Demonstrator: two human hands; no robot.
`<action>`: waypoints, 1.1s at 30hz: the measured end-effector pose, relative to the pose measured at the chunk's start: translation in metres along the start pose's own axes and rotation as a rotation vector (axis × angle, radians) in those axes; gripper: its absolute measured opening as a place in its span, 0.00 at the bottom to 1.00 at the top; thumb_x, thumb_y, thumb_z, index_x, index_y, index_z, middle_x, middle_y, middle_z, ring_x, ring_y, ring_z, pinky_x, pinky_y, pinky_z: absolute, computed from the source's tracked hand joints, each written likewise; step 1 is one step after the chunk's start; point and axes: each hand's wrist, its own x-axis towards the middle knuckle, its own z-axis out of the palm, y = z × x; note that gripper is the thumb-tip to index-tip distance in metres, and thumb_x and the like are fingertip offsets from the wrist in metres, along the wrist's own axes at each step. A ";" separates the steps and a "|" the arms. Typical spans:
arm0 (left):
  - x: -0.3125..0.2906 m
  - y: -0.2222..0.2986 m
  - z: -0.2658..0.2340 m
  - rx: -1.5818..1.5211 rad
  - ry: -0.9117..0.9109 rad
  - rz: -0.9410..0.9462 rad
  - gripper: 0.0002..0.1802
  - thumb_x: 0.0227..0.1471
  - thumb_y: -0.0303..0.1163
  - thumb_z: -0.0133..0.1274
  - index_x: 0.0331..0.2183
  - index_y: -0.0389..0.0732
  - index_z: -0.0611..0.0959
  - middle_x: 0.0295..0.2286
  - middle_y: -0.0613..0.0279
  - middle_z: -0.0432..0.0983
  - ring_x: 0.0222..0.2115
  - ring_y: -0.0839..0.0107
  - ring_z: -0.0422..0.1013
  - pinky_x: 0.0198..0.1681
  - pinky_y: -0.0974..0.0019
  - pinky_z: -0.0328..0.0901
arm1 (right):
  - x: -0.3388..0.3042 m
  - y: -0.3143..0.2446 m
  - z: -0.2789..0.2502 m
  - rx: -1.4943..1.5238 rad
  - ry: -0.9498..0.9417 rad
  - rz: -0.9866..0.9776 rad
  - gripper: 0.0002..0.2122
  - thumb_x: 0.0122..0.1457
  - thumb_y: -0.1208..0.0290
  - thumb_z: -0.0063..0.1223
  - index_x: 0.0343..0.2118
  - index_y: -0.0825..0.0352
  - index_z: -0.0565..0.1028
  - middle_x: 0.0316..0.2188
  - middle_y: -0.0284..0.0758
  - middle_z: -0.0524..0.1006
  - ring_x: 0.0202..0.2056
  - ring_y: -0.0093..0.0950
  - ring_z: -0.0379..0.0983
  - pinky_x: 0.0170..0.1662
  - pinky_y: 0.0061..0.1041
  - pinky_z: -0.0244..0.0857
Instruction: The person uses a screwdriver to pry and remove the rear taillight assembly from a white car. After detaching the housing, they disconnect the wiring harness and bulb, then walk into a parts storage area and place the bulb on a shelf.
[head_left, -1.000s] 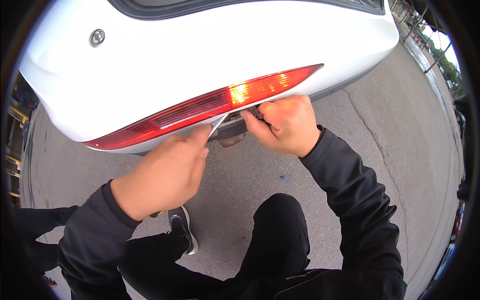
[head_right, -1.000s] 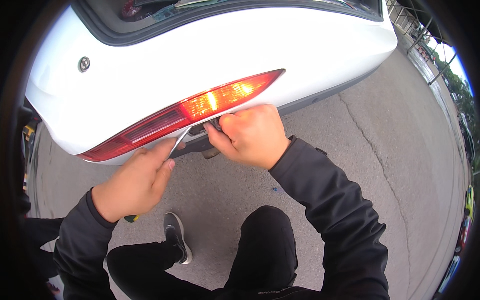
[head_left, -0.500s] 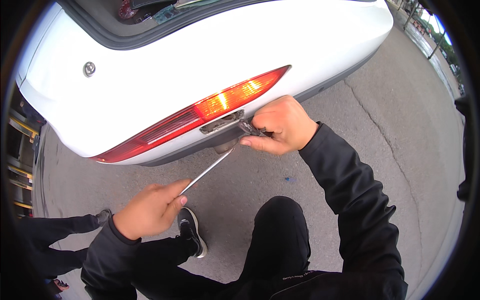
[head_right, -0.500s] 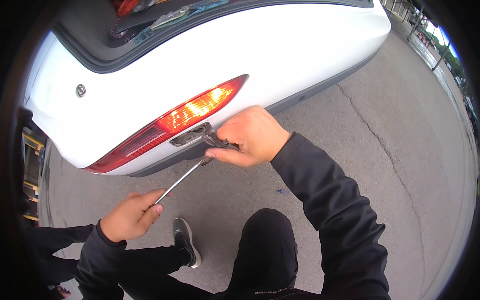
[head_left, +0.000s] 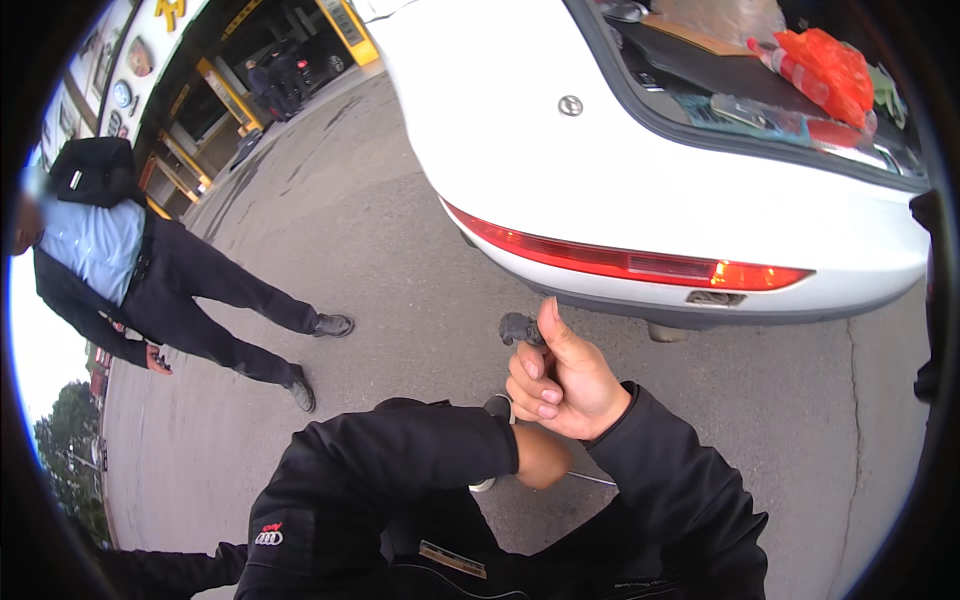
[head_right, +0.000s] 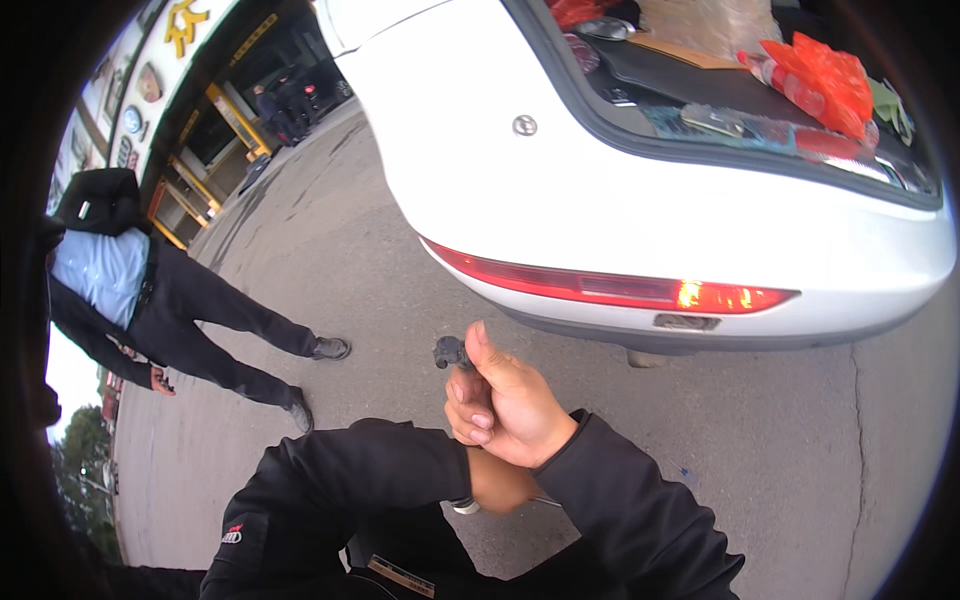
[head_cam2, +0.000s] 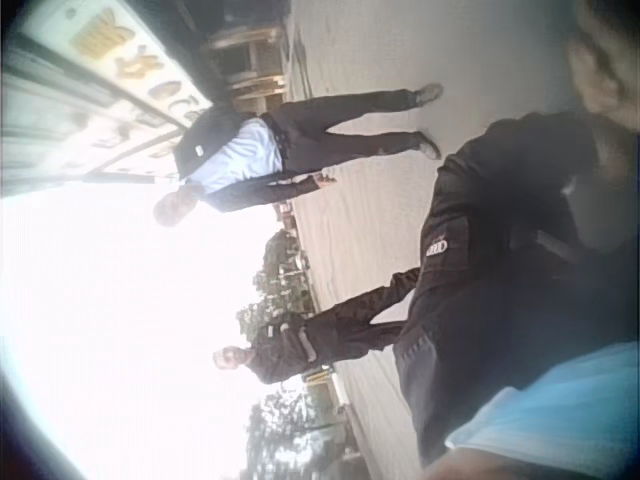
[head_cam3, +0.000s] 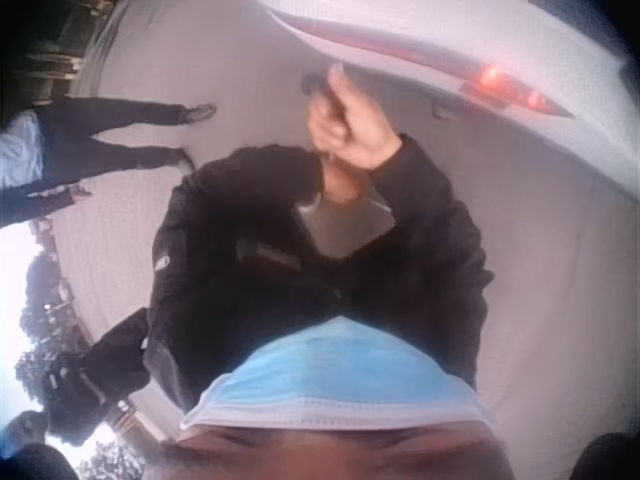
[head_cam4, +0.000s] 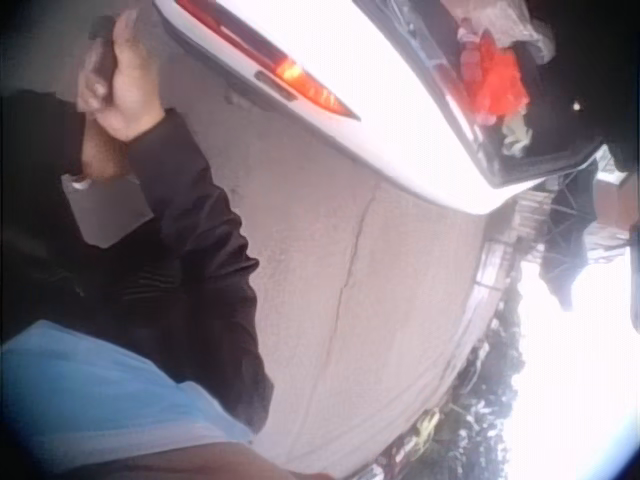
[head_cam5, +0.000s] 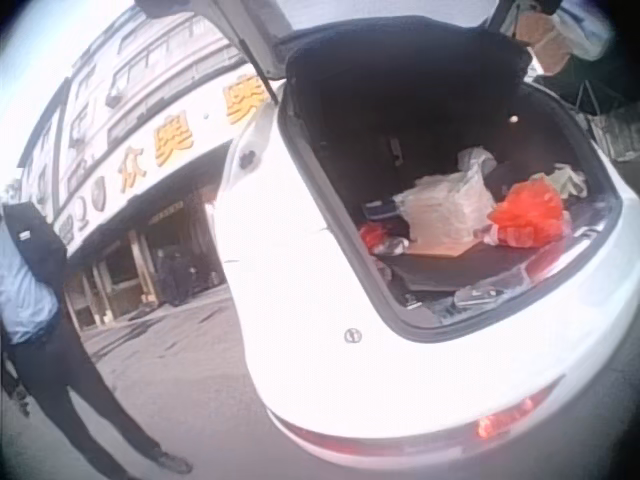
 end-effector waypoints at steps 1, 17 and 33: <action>0.012 -0.001 0.007 0.059 -0.002 -0.065 0.10 0.49 0.25 0.50 0.32 0.34 0.85 0.33 0.47 0.81 0.34 0.52 0.77 0.36 0.53 0.70 | 0.013 0.003 0.011 0.014 -0.029 0.028 0.33 0.64 0.32 0.32 0.18 0.59 0.68 0.10 0.24 0.59 0.14 0.20 0.56 0.21 0.22 0.49; -0.042 -0.007 -0.012 -0.223 0.183 -0.136 0.10 0.48 0.27 0.53 0.33 0.32 0.84 0.29 0.42 0.81 0.34 0.47 0.79 0.36 0.49 0.72 | -0.085 0.018 -0.082 -1.296 0.719 -0.094 0.31 0.69 0.43 0.40 0.26 0.71 0.79 0.17 0.39 0.76 0.22 0.35 0.76 0.29 0.35 0.68; -0.036 0.044 -0.157 0.052 0.982 0.228 0.15 0.52 0.28 0.60 0.42 0.34 0.81 0.44 0.51 0.77 0.48 0.48 0.73 0.50 0.52 0.68 | -0.238 0.111 -0.106 -0.891 0.757 -0.746 0.19 0.51 0.75 0.66 0.45 0.75 0.75 0.29 0.42 0.81 0.29 0.35 0.82 0.32 0.26 0.73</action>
